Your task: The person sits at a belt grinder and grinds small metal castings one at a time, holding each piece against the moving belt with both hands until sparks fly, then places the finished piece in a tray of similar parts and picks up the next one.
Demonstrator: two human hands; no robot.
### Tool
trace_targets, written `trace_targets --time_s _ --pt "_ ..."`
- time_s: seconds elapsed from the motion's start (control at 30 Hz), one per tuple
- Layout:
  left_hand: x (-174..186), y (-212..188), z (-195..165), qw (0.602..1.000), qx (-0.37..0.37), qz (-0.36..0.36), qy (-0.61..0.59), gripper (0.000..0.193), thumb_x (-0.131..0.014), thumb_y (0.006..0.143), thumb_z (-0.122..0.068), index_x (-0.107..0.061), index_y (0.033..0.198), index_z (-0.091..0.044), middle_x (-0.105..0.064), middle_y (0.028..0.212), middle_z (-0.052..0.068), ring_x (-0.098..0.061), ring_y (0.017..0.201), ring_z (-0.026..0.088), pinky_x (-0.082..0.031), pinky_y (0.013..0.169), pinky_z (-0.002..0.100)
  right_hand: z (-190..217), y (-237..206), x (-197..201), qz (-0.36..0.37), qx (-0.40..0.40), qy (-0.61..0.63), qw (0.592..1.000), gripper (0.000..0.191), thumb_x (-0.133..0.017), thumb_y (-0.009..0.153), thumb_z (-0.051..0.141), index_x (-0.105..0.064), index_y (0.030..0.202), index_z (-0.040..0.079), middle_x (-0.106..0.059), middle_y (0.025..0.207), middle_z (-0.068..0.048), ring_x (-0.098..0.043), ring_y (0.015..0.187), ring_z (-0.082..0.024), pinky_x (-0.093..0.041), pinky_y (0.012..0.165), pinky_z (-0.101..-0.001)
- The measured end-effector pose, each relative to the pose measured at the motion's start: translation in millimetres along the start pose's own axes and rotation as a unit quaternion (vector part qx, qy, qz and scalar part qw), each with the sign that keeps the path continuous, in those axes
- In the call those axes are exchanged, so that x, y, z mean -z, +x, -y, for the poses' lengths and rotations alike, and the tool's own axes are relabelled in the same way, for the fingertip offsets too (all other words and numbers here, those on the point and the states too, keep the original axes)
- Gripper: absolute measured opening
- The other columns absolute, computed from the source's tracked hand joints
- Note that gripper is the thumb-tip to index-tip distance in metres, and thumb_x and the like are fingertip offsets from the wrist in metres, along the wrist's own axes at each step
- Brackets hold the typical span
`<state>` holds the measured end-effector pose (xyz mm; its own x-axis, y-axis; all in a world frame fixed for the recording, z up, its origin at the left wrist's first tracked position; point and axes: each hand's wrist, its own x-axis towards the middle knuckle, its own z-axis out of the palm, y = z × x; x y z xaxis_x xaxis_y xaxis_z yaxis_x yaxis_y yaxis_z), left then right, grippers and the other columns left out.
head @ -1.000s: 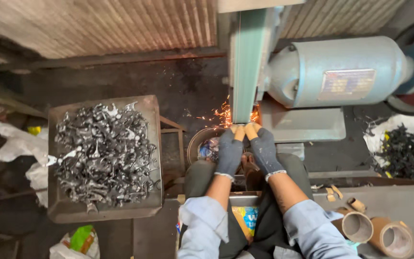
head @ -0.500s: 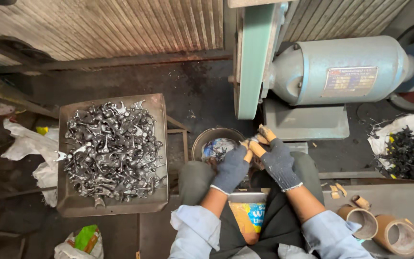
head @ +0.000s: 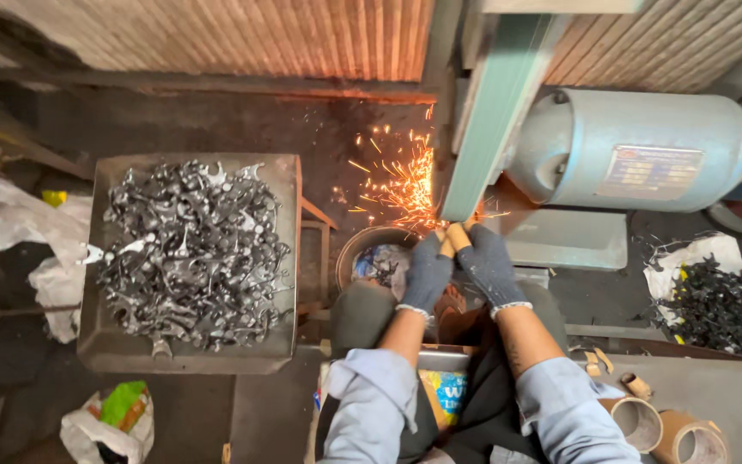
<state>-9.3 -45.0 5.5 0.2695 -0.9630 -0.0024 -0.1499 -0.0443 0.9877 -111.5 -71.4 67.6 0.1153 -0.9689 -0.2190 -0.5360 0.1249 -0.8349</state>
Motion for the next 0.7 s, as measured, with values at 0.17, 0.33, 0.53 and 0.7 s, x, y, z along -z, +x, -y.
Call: trace_targets --time_s 0.17,0.33,0.53,0.7 --pt "5 -7 -2 0.987 0.091 0.027 0.128 0.030 -0.063 0.089 -0.017 -0.067 0.115 -0.002 -0.072 0.103 0.025 -0.068 0.099 0.040 -0.053 0.083 0.046 -11 -3 -9 -0.008 -0.079 0.123 0.989 0.040 -0.061 0.102 0.036 -0.072 0.112 -0.002 -0.072 0.091 -0.010 -0.069 0.080 -0.022 -0.053 0.074 -0.0353" --pt "23 5 -14 0.951 0.036 0.018 0.305 0.029 -0.074 0.084 -0.023 -0.069 0.100 0.000 -0.071 0.099 0.024 -0.068 0.094 0.040 -0.052 0.081 0.048 -4 0 -54 0.049 -0.142 0.737 0.659 0.031 -0.060 0.108 0.031 -0.064 0.119 0.003 -0.070 0.109 -0.008 -0.067 0.097 -0.020 -0.055 0.089 -0.0334" --pt "40 -13 -15 0.990 0.095 0.074 -0.079 0.031 -0.074 0.095 -0.029 -0.072 0.110 -0.002 -0.073 0.096 0.016 -0.063 0.079 0.023 -0.047 0.069 0.038 -13 -25 -28 0.088 -0.089 0.599 0.791 0.034 -0.061 0.100 0.028 -0.066 0.120 0.001 -0.072 0.109 -0.010 -0.068 0.100 -0.020 -0.055 0.089 -0.0330" --pt "0 -40 -20 0.836 0.303 0.038 -0.456 0.032 -0.061 0.100 -0.040 -0.071 0.112 -0.013 -0.072 0.103 0.003 -0.066 0.088 0.016 -0.054 0.075 0.032 -6 -22 -8 -0.063 -0.067 0.138 0.986 0.037 -0.073 0.090 0.033 -0.072 0.113 0.004 -0.075 0.098 -0.007 -0.068 0.088 -0.015 -0.052 0.081 -0.0292"
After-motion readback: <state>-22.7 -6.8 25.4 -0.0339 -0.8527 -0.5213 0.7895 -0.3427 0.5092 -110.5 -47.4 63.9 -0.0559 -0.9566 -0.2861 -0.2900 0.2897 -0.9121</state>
